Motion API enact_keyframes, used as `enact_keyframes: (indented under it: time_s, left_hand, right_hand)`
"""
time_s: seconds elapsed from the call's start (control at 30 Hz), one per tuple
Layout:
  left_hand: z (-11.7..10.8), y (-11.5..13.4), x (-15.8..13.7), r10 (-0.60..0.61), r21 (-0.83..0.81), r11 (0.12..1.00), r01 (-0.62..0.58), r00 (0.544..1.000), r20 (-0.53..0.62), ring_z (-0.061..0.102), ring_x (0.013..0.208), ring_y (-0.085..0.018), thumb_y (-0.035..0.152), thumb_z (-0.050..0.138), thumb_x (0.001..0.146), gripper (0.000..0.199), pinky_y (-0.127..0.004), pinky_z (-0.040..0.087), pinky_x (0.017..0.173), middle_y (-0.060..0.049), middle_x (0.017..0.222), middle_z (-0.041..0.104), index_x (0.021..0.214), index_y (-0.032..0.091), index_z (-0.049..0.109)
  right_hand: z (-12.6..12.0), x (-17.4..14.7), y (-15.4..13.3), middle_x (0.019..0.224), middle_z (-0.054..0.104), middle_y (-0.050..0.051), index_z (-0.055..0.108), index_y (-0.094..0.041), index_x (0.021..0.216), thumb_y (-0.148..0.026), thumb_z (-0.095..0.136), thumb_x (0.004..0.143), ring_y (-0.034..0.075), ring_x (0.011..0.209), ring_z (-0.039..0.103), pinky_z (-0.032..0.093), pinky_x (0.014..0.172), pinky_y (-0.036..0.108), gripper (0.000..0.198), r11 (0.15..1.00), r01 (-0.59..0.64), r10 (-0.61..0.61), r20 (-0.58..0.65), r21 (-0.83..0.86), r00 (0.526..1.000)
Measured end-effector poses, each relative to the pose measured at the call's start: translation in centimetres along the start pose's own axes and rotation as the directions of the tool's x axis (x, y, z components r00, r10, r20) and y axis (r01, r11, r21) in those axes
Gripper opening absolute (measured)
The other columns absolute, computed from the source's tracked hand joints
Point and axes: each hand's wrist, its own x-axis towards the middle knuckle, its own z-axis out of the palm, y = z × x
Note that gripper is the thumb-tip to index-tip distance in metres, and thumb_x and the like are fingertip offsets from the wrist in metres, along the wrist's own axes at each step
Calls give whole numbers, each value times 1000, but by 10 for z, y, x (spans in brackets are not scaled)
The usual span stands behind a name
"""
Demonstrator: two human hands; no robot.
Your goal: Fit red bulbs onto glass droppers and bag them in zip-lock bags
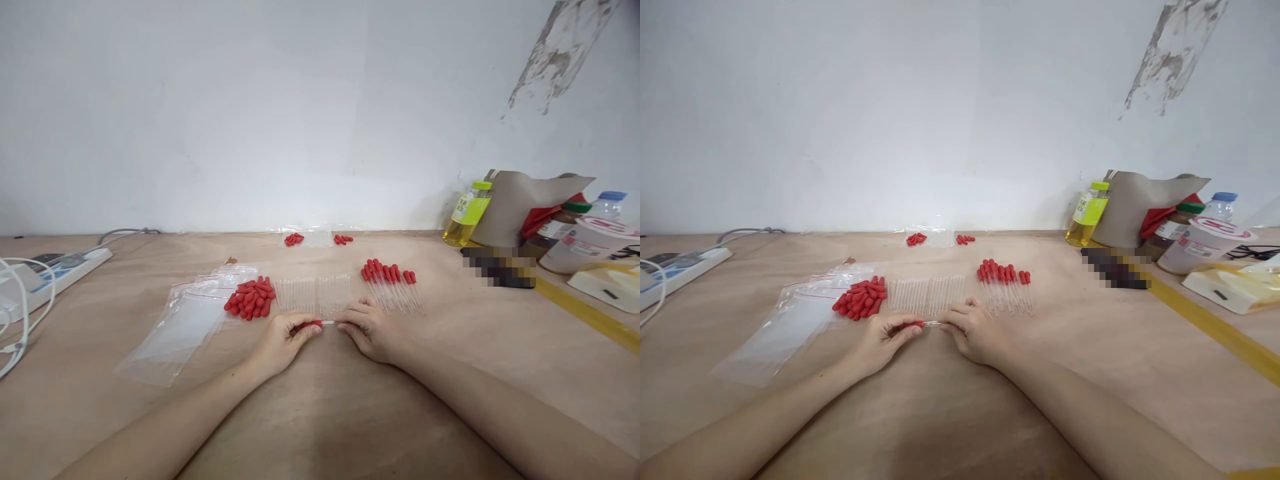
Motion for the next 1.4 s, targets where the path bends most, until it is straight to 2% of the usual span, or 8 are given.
enact_keyframes:
  time_s: [0.37, 0.67, 0.83, 0.97, 1.07, 1.13, 1.27, 1.4]
  left_hand:
    - [1, 5, -4, 59, 46, 997, -60, 998, 25, 57, 68, -14, 28, 51, 82, 16, -24, 44, 62, -1, 76, 64, 84, 21, 65]
    - [0, 9, -7, 186, 89, 976, -197, 976, 115, 56, 71, -14, 26, 46, 86, 19, -24, 43, 66, -4, 78, 62, 86, 18, 63]
    - [-1, 4, -3, 198, 113, 973, -201, 979, 39, 57, 76, -13, 22, 47, 85, 17, -23, 44, 69, -3, 85, 62, 93, 19, 62]
    - [-3, -1, -2, 167, 185, 971, -153, 984, -61, 56, 78, -14, 24, 50, 84, 19, -24, 44, 70, -3, 91, 60, 100, 21, 58]
    - [-5, -2, -4, 82, 240, 970, -40, 982, -169, 53, 86, -17, 27, 55, 80, 37, -28, 44, 72, -6, 104, 52, 115, 22, 47]
    - [-5, -2, -4, 44, 256, 967, -13, 992, -115, 53, 80, -16, 28, 55, 79, 30, -28, 44, 68, -5, 96, 51, 107, 20, 50]
    - [-3, 0, -2, 56, 224, 971, -85, 990, 131, 50, 66, -12, 24, 48, 82, 10, -25, 41, 63, -1, 78, 51, 82, 18, 56]
    - [-4, 1, -2, 68, 194, 976, -98, 985, 157, 49, 66, -12, 22, 47, 82, 10, -24, 40, 61, -1, 79, 52, 82, 18, 56]
  right_hand:
    - [-4, 2, -16, 67, 60, 2, 61, -18, 81, -18, 39, 86, 10, 59, 49, 25, 65, 29, 23, 988, 8, -14, -37, -156, 999]
    - [2, 2, -21, 65, 59, 2, 59, -17, 76, -19, 38, 86, 11, 60, 49, 27, 64, 28, 23, 995, -12, 19, 65, -98, 998]
    - [0, 7, -20, 77, 60, 4, 58, -17, 85, -22, 35, 88, 13, 70, 51, 32, 66, 27, 24, 992, -33, 47, 109, -125, 993]
    - [-11, 10, -14, 80, 60, 7, 60, -17, 82, -21, 41, 85, 18, 78, 50, 31, 70, 31, 20, 941, 22, 25, 134, -339, 991]
    - [-20, 8, 3, 80, 62, 8, 62, -16, 79, -20, 43, 83, 19, 80, 51, 31, 70, 32, 20, 896, -128, 152, 23, -426, 988]
    - [-25, 6, 19, 77, 63, 6, 62, -17, 77, -25, 43, 82, 18, 75, 53, 32, 66, 29, 22, 856, -379, 371, -93, -352, 924]
    - [-33, 10, 42, 62, 62, 2, 58, -18, 63, -38, 43, 79, 15, 58, 53, 32, 59, 26, 30, 645, -738, 714, -188, -195, 674]
    - [-29, 24, 44, 60, 62, 4, 56, -17, 56, -38, 42, 78, 18, 62, 55, 31, 66, 31, 33, 579, -742, 740, -165, -337, 653]
